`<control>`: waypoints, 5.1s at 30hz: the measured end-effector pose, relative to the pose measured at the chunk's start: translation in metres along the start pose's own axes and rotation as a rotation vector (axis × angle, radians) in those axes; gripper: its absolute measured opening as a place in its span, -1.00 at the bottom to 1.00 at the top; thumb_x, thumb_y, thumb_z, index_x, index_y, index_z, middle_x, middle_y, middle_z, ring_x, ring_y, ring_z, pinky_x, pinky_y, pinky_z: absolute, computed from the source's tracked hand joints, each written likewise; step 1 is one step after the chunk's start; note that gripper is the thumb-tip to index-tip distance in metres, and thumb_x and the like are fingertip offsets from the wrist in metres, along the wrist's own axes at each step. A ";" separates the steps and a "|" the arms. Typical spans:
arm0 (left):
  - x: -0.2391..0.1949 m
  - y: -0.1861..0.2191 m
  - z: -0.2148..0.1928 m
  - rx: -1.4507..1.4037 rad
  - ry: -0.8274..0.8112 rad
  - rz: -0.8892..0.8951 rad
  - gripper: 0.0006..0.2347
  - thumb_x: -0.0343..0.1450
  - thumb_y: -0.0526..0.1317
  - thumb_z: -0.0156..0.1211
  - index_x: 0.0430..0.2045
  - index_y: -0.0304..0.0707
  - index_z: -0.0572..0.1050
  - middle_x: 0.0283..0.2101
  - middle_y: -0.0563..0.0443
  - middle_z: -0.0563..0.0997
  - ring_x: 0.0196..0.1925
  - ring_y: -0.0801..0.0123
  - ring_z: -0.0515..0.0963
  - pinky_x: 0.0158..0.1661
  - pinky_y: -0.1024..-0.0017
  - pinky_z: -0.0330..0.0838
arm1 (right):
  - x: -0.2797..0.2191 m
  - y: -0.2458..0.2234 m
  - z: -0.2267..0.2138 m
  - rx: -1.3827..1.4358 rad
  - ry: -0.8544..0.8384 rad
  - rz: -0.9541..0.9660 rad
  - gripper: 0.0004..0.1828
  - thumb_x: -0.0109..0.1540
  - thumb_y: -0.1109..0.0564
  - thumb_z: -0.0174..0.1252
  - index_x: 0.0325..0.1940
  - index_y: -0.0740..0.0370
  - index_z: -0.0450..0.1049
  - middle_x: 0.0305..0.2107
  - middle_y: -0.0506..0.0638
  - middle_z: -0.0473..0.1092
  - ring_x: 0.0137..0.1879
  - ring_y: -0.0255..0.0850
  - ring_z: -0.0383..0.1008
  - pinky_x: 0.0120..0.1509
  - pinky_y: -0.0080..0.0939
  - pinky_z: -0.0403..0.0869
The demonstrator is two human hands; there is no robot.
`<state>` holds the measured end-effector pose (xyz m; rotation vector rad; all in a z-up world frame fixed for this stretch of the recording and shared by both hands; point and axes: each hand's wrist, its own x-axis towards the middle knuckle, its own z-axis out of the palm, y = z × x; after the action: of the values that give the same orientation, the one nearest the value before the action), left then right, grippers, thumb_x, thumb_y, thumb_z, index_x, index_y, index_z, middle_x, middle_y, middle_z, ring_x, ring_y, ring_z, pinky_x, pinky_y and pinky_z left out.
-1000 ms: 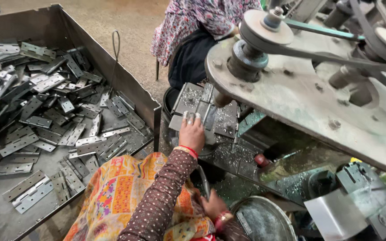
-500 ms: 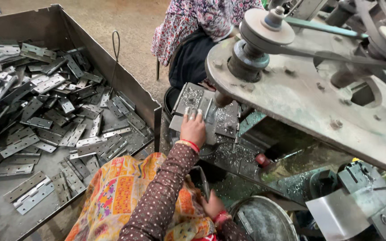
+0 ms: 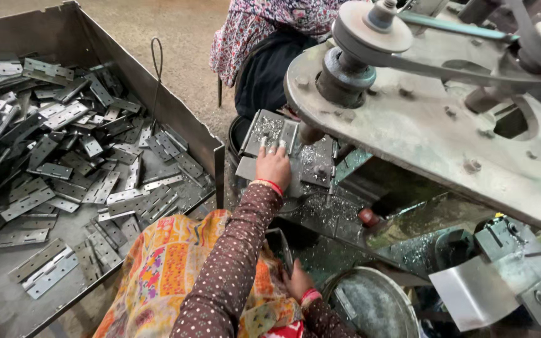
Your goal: The person picks up metal hinge plates one by one from a bin and places them onto a drilling machine, holding them in place as the machine operates before setting them aside.
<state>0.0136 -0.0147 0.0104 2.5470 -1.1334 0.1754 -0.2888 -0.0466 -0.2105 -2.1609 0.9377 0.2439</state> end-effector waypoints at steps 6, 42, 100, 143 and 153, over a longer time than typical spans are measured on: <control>-0.030 0.011 -0.027 0.023 -0.039 0.072 -0.74 0.44 -0.28 -0.02 -0.13 -0.25 0.64 0.24 -0.13 0.47 0.34 0.15 0.38 0.40 -0.06 -0.03 | -0.024 -0.043 -0.063 -0.055 0.022 -0.092 -0.49 0.19 -0.26 0.21 -0.13 0.23 0.40 -0.41 0.23 0.54 -0.22 0.18 0.62 -0.11 0.12 0.51; -0.059 0.026 -0.022 0.084 0.071 -0.037 -0.62 0.39 -0.24 0.05 0.10 -0.38 0.47 0.34 -0.18 0.36 0.43 0.08 0.28 0.37 -0.16 -0.04 | -0.010 -0.044 -0.065 -0.227 0.060 -0.051 -0.36 0.18 -0.38 0.20 -0.12 0.26 0.36 -0.40 0.29 0.52 -0.23 0.26 0.58 -0.17 0.17 0.51; -0.019 -0.001 -0.003 0.036 0.197 0.035 -0.74 0.35 -0.27 0.06 -0.18 -0.35 0.63 0.14 -0.16 0.50 0.27 0.04 0.45 0.33 -0.09 0.07 | 0.010 -0.016 -0.002 -0.048 0.088 -0.053 -0.39 0.20 -0.29 0.14 0.11 0.19 0.28 -0.46 0.26 0.55 -0.36 0.21 0.62 -0.27 0.15 0.58; -0.197 -0.373 -0.001 0.081 -0.247 -0.621 -0.72 0.49 -0.25 -0.05 0.07 -0.03 0.50 0.11 -0.01 0.59 0.26 0.19 0.50 0.35 -0.13 0.10 | 0.053 -0.004 -0.070 -0.081 0.061 -0.320 -0.63 0.03 -0.04 0.47 -0.53 0.28 0.51 -0.72 0.03 0.44 -0.54 -0.24 0.46 -0.31 -0.17 0.48; -0.234 -0.363 0.036 0.140 0.177 -0.642 -0.87 0.42 -0.22 0.17 -0.21 -0.07 0.59 -0.18 -0.08 0.62 -0.04 0.07 0.60 -0.01 0.11 0.41 | 0.015 -0.026 -0.079 -0.164 0.109 -0.117 -0.59 0.08 -0.17 0.39 -0.35 0.20 0.51 -0.57 0.14 0.50 -0.40 -0.05 0.55 -0.16 -0.05 0.50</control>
<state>0.1234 0.3611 -0.1768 2.8031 -0.2140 0.3132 -0.2691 -0.0993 -0.1472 -2.3916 0.8739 0.1519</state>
